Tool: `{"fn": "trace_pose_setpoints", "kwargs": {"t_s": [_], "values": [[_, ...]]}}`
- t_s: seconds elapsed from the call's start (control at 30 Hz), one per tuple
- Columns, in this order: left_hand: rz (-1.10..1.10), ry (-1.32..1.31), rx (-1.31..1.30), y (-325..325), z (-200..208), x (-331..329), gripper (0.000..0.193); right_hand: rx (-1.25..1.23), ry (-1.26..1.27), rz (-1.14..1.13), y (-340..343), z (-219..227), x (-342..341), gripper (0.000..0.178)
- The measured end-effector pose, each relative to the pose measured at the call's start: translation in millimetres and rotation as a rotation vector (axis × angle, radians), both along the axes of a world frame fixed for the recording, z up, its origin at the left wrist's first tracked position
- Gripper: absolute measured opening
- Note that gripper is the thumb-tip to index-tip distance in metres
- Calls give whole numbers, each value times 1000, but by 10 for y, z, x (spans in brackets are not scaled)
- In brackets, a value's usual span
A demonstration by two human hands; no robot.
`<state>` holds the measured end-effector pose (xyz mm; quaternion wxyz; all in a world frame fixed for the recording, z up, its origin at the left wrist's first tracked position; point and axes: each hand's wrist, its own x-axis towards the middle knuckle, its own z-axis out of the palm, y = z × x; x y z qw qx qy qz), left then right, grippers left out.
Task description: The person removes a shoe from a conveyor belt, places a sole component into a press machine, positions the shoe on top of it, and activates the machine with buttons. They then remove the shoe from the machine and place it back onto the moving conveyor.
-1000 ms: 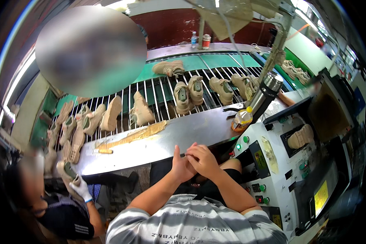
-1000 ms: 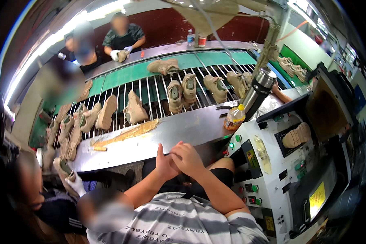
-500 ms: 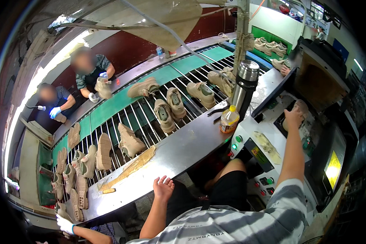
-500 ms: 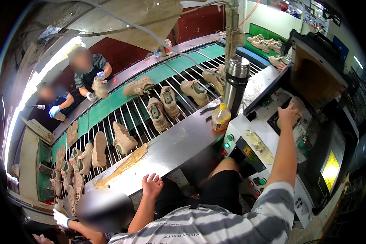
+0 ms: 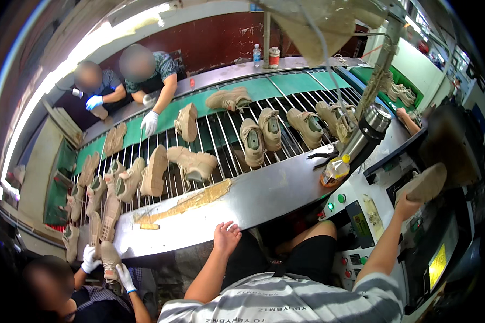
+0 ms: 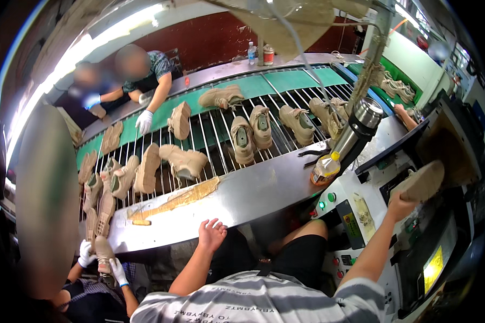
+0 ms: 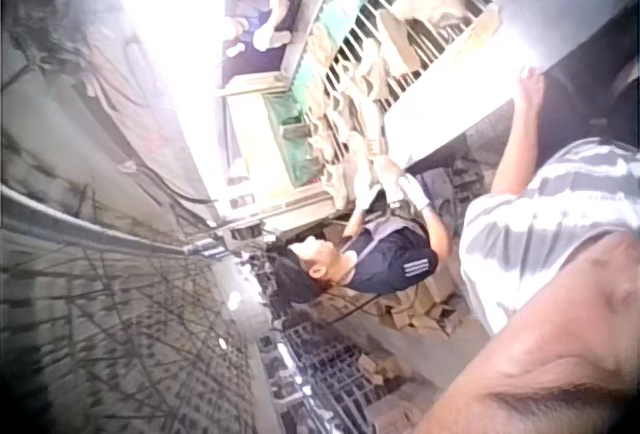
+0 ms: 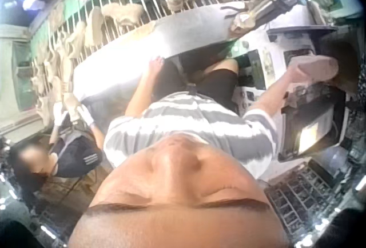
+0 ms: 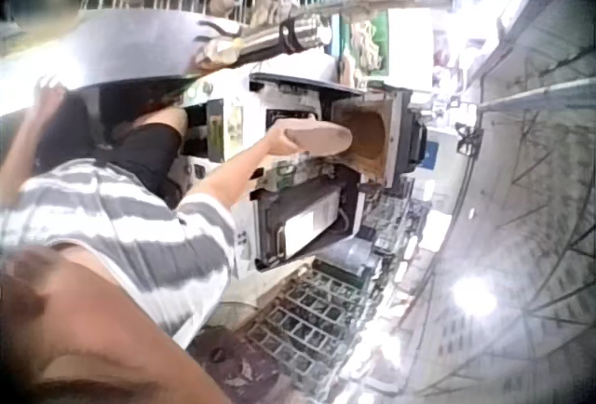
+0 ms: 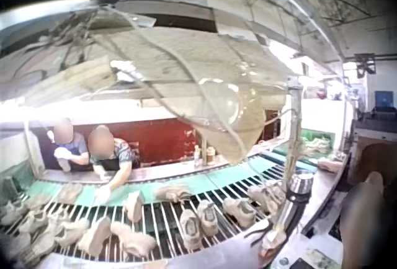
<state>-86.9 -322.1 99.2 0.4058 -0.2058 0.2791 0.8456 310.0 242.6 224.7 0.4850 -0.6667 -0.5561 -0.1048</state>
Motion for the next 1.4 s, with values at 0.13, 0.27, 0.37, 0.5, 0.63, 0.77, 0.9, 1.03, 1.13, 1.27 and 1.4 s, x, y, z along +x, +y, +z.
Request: {"fn": "trace_pose_setpoints", "kwargs": {"t_s": [0.13, 0.27, 0.37, 0.5, 0.63, 0.77, 0.9, 1.03, 1.13, 1.27, 1.4], "values": [[-118, 100, 176, 181, -52, -20, 36, 283, 237, 293, -743, -37, -323, 79], [-348, 272, 240, 425, 208, 33, 43, 167, 558, 617, -934, -234, -410, 60], [-481, 381, 347, 656, 485, 0, 54, -386, 810, 956, -1445, -44, -923, 44], [-500, 412, 567, 971, 1076, -40, 75, -678, 665, 1555, -2395, 473, -1960, 46], [-344, 423, 457, 686, 1055, -430, 87, -1199, 383, 1722, -2772, 707, -2565, 40], [-33, 379, 114, 541, 766, -1152, 61, -1185, 256, 1616, -2612, 171, -2887, 32], [-186, 533, -240, 1063, 556, -2522, 37, -1058, 207, 1457, -2179, -975, -3332, 29], [-209, 843, -501, 1729, 637, -3446, 40, -986, -27, 1343, -2035, -1146, -3906, 34], [-191, 843, -839, 2125, 256, -3702, 54, -854, -186, 1266, -1781, -1397, -4276, 32], [-177, 947, -1278, 2413, -76, -3752, 68, -456, -465, 1151, -1390, -1810, -4533, 21], [637, 1241, -1435, 2520, 396, -3655, 79, -430, -489, 1042, -1307, -1865, -4624, 24]]}}
